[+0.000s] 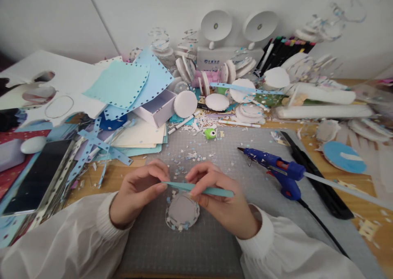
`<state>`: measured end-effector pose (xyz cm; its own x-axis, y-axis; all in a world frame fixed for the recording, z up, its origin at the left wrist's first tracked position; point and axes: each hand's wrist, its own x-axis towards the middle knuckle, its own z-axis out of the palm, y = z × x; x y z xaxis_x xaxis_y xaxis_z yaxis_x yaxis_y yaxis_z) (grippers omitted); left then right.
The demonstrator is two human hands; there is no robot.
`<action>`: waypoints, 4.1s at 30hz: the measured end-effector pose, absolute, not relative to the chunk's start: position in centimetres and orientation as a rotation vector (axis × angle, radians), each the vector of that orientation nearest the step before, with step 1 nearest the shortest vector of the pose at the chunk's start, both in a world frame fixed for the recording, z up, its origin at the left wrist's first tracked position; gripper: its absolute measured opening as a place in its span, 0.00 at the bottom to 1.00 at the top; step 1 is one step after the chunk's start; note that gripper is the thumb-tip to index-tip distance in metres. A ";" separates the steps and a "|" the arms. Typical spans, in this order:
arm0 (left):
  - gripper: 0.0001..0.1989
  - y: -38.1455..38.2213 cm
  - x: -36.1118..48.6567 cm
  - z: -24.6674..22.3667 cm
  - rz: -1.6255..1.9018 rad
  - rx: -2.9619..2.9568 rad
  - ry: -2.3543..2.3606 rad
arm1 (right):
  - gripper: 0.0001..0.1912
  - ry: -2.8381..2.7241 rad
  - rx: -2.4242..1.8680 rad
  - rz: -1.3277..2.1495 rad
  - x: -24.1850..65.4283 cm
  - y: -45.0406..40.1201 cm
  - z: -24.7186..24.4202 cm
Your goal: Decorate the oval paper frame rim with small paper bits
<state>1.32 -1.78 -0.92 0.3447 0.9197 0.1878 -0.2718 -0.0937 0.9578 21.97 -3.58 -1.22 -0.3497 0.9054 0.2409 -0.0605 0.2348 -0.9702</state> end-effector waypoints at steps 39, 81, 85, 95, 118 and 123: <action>0.03 -1.4 1.3 -0.9 1.072 0.923 0.762 | 0.06 -1.209 -0.925 1.556 21.5 -3.9 -1.4; 0.28 -9.4 1.7 1.5 0.639 2.165 1.570 | 0.04 -0.665 -0.732 1.698 22.6 -2.8 0.2; 0.20 -7.9 2.3 1.0 0.624 2.064 1.494 | 0.04 -0.627 -0.729 1.720 22.5 -2.8 0.2; 0.27 -1.1 -1.9 1.2 0.495 1.955 0.779 | 0.02 -0.600 -0.837 1.644 22.5 -2.5 0.0; 0.28 0.0 -3.0 0.0 0.415 1.771 0.582 | 0.15 -2.305 -0.816 0.681 23.0 -2.9 -1.2; 0.28 -0.1 -3.0 0.0 0.418 1.770 0.578 | 0.17 -2.353 -0.761 0.643 22.7 -3.0 -1.3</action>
<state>-2.98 -0.10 0.01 0.8141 0.5805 -0.0155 0.1675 -0.2092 0.9634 22.72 -2.96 -1.33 -0.6701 0.6421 0.3724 0.3635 0.7213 -0.5896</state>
